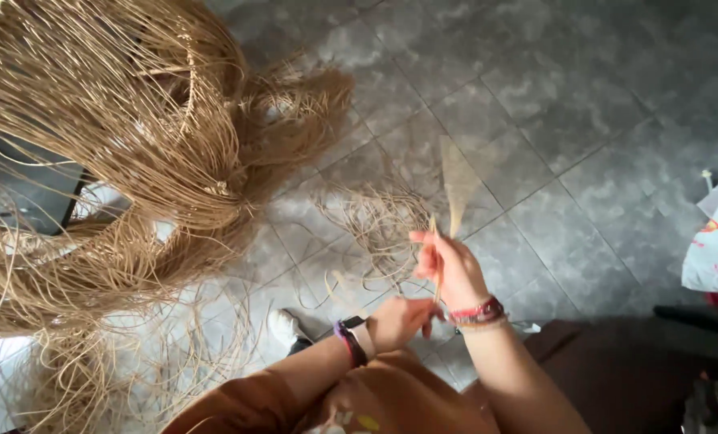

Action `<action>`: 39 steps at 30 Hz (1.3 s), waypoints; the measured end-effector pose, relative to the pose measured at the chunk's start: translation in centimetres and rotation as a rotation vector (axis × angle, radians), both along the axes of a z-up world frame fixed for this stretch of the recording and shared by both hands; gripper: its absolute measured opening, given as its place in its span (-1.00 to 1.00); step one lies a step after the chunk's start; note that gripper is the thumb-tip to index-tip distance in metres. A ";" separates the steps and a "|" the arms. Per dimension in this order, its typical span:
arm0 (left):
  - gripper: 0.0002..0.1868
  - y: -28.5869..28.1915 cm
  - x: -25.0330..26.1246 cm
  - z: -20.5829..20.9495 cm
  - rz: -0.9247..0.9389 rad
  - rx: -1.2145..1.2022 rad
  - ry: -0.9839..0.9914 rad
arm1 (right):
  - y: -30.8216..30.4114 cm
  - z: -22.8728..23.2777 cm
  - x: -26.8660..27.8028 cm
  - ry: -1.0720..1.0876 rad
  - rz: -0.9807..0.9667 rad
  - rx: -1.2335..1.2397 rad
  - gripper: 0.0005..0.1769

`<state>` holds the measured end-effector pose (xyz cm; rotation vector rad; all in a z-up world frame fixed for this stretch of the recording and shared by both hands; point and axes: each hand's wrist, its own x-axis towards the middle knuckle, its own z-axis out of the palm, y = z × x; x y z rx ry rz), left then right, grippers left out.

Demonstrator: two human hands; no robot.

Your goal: Weaving straw strands into a large circular frame to create a piece of furniture or decor.

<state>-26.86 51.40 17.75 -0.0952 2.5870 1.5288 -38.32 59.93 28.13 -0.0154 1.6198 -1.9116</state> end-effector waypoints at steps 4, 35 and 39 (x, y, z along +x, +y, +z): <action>-0.67 -3.8 -0.2 4.5 -0.375 0.212 -0.182 | 1.0 2.2 1.5 -0.172 -0.051 -0.146 -0.55; -0.63 -2.3 -3.8 15.1 0.369 1.094 -0.091 | 11.6 2.2 9.2 -0.089 0.046 0.086 -0.46; -0.63 0.2 -0.2 5.6 -0.145 0.512 -0.012 | 8.4 8.5 6.3 -0.230 -0.235 -0.198 -0.55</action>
